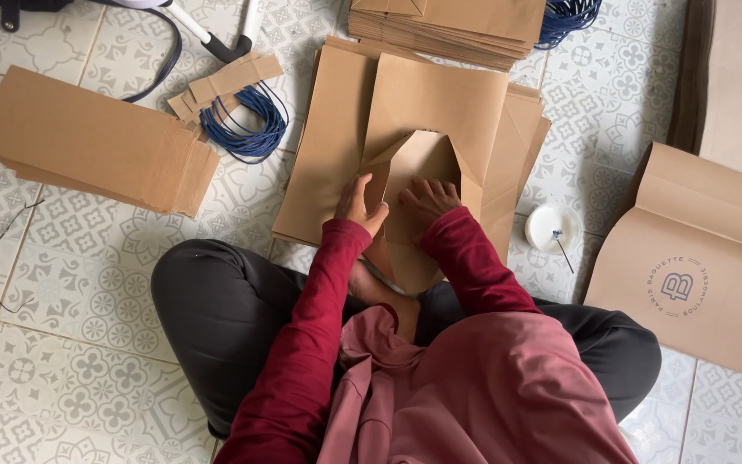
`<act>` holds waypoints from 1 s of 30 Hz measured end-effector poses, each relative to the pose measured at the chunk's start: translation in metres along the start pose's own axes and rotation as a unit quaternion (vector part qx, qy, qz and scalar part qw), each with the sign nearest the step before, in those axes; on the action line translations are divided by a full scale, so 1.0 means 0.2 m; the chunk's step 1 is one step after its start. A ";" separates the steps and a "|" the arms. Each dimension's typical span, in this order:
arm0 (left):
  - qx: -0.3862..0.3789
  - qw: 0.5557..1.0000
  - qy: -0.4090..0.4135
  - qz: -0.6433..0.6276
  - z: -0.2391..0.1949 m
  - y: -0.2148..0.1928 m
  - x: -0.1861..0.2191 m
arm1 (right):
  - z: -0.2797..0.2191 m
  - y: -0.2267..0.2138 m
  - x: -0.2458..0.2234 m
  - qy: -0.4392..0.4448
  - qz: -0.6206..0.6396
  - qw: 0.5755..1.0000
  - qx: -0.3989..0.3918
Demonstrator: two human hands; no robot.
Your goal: The person sits on the floor and assembles flat brown paper bags by folding the sides and bottom to form a three-dimensional shape. They handle multiple bags, folding the flaps and pressing the creases to create the final bag structure.
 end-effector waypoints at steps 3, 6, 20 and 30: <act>0.002 1.000 0.000 0.005 0.01 0.01 -0.02 | 0.03 0.02 0.02 -0.007 0.005 1.000 0.015; -0.009 1.000 -0.004 0.017 0.00 0.03 -0.03 | 0.05 0.07 0.03 -0.017 0.007 1.000 0.023; -0.075 0.924 -0.005 0.376 0.00 0.28 0.04 | 0.11 0.22 -0.04 0.032 0.015 0.996 0.078; -0.071 0.929 0.015 0.362 0.01 0.24 0.05 | -0.53 0.40 1.00 0.148 0.395 0.850 0.314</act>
Point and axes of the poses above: each hand's wrist, its own z-axis towards the middle knuckle, its own y-axis out of the palm, x = y × z, the point moved 3 cm from there along z, towards the middle knuckle, and after that the axes turned 15 degrees about y, right-handed, at the moved point
